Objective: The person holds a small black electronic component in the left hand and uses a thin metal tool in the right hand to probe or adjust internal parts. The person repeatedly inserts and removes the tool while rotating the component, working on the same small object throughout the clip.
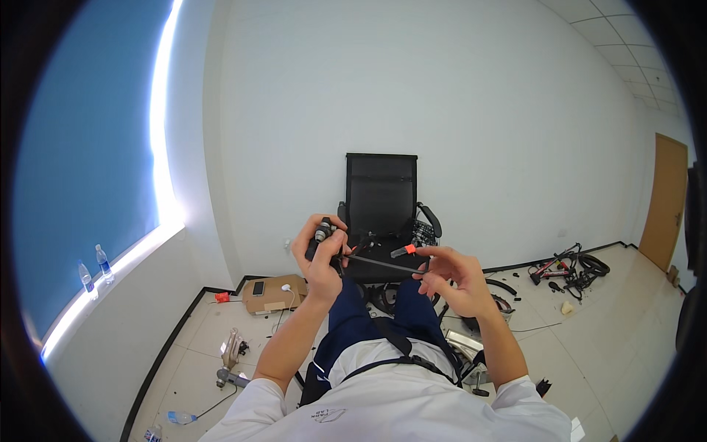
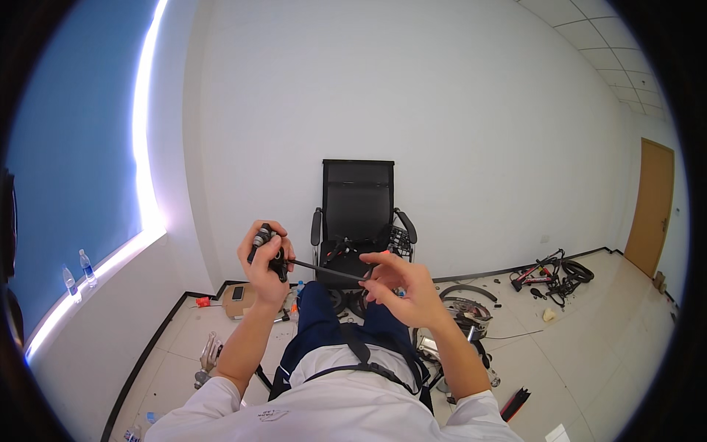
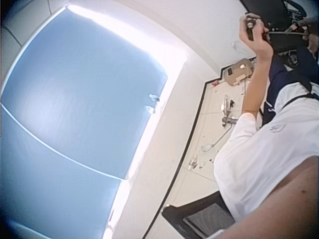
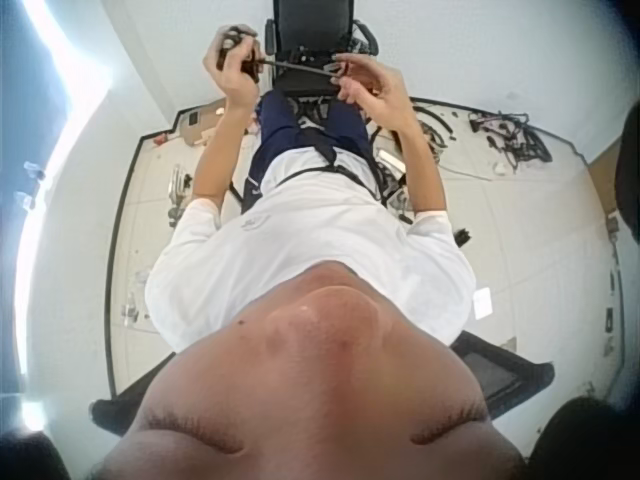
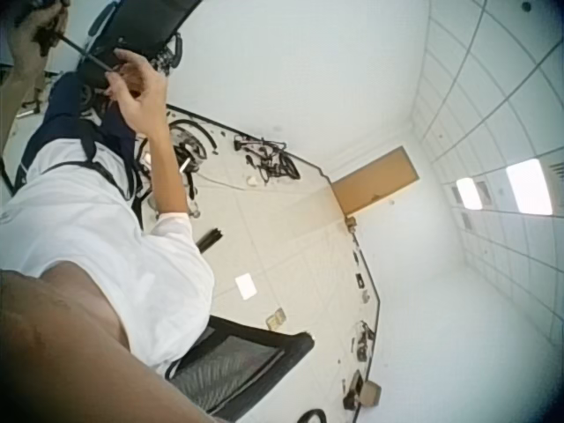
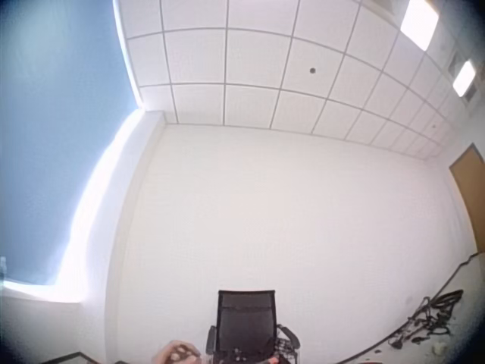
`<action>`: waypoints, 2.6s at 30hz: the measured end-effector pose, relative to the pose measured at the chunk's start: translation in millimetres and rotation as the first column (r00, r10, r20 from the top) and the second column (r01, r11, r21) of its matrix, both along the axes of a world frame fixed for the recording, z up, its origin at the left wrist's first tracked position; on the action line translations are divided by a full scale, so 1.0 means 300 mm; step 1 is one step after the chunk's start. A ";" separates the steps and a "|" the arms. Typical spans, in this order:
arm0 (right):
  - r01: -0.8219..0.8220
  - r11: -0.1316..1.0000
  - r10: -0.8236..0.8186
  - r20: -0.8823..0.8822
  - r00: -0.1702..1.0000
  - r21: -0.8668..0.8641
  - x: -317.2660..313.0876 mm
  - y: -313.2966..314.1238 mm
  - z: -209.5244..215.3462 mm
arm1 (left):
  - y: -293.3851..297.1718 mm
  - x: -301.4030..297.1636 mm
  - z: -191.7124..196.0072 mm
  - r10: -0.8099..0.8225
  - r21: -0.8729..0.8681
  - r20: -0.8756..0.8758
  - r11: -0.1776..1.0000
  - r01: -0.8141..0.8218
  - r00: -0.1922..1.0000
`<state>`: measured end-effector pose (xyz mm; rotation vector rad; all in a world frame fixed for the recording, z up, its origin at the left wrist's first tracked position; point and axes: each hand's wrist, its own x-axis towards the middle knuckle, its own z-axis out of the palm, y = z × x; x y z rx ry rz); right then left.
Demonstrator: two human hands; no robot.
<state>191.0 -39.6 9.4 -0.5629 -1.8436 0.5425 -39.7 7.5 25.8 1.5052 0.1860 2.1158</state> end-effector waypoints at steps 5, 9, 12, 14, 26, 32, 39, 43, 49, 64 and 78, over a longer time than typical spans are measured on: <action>-0.049 0.996 0.040 -0.109 0.993 -0.080 0.024 0.045 -0.029 | -0.002 -0.004 0.007 -0.002 0.013 0.031 1.000 0.002 1.000; 0.017 0.999 -0.018 -0.012 1.000 -0.045 0.012 0.036 -0.021 | -0.003 -0.005 0.002 0.046 0.065 0.000 0.997 -0.046 0.999; 0.007 1.000 -0.008 -0.039 0.999 -0.025 0.010 0.033 -0.022 | -0.006 -0.005 -0.004 0.070 0.083 -0.006 0.994 -0.069 0.998; 0.018 0.998 -0.020 -0.039 0.999 -0.057 0.010 0.031 -0.018 | -0.009 -0.002 -0.003 0.078 0.090 -0.005 0.993 -0.077 0.997; 0.110 0.993 -0.109 -0.029 0.994 0.030 -0.005 0.020 -0.010 | -0.003 -0.001 -0.002 0.043 0.072 -0.020 0.997 -0.042 0.999; 0.241 0.932 -0.250 0.000 0.968 0.270 -0.003 0.020 -0.016 | -0.005 0.001 0.000 0.023 0.070 -0.025 0.997 -0.021 0.999; 0.284 0.823 -0.306 -0.037 0.951 0.491 -0.012 0.028 -0.029 | -0.006 0.003 0.005 0.022 0.062 -0.029 0.998 -0.020 0.999; 0.281 0.733 -0.339 -0.026 0.941 0.620 -0.013 0.030 -0.022 | 0.005 0.001 0.000 0.003 0.055 -0.024 0.998 -0.001 1.000; 0.277 0.658 -0.355 -0.036 0.934 0.701 -0.020 0.012 -0.008 | 0.001 0.003 0.007 -0.038 0.048 0.004 0.998 0.038 0.999; 0.222 0.650 -0.348 0.024 0.937 0.727 -0.013 0.031 -0.038 | 0.001 0.005 0.003 -0.056 0.019 -0.045 0.998 0.057 0.997; 0.151 0.888 -0.177 0.019 0.984 0.435 -0.005 0.005 -0.011 | -0.005 0.011 0.015 -0.048 0.047 0.011 0.998 0.047 0.999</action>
